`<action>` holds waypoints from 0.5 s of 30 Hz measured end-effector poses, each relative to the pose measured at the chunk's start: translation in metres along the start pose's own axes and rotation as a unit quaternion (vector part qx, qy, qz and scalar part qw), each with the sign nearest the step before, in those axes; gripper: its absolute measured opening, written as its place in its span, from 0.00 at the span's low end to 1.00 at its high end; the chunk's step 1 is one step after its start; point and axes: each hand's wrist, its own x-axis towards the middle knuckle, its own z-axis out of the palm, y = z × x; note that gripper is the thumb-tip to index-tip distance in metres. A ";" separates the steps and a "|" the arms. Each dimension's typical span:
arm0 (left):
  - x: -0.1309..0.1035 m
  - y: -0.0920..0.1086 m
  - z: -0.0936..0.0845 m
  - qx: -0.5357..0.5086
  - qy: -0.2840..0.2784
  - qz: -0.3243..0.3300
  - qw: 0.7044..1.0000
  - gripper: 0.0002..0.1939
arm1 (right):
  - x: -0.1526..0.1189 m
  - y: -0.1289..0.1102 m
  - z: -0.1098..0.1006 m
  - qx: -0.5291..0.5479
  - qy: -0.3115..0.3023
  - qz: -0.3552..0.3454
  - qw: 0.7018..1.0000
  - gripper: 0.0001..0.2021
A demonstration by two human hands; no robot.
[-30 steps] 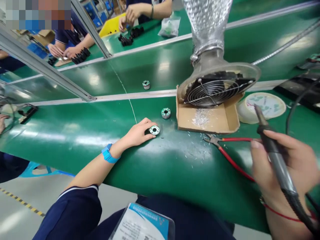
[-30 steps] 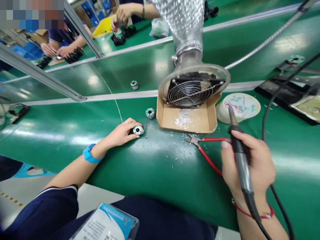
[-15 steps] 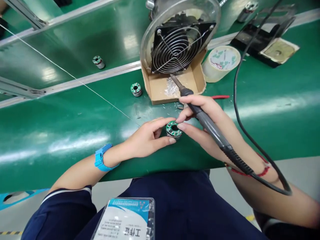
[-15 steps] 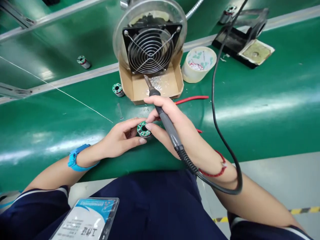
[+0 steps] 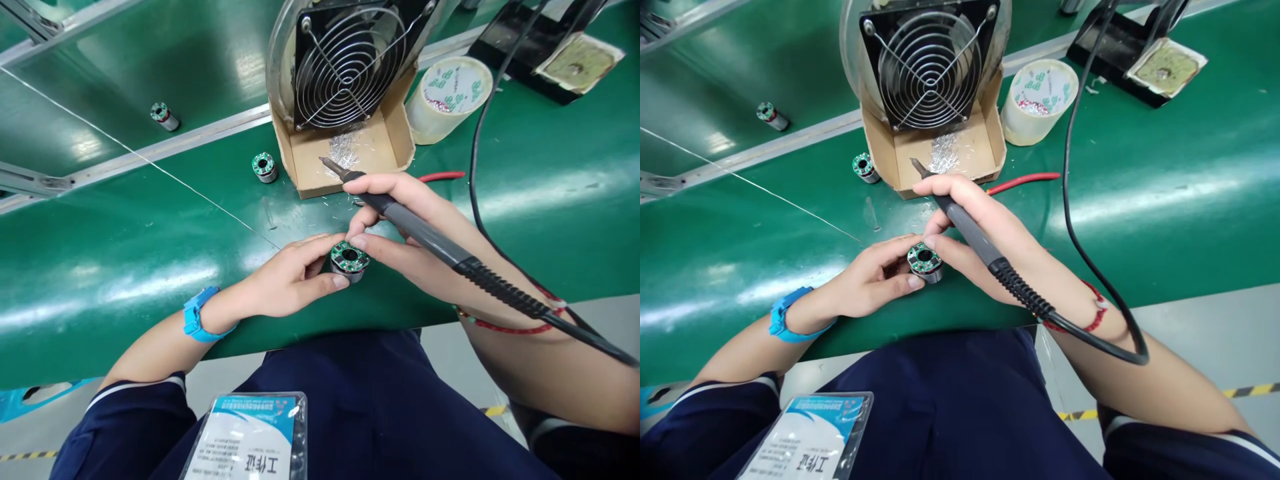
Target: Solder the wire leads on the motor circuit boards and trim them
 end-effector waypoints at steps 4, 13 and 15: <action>0.000 0.001 -0.002 0.003 0.000 -0.006 1.000 0.17 | 0.000 0.001 0.003 0.009 0.005 -0.002 1.000 0.23; -0.002 -0.003 -0.002 0.021 0.011 0.007 1.000 0.18 | -0.001 -0.001 0.006 -0.009 -0.006 -0.019 1.000 0.21; -0.003 -0.004 -0.002 0.024 0.013 0.014 1.000 0.18 | -0.002 -0.002 0.006 -0.021 0.000 -0.035 0.999 0.19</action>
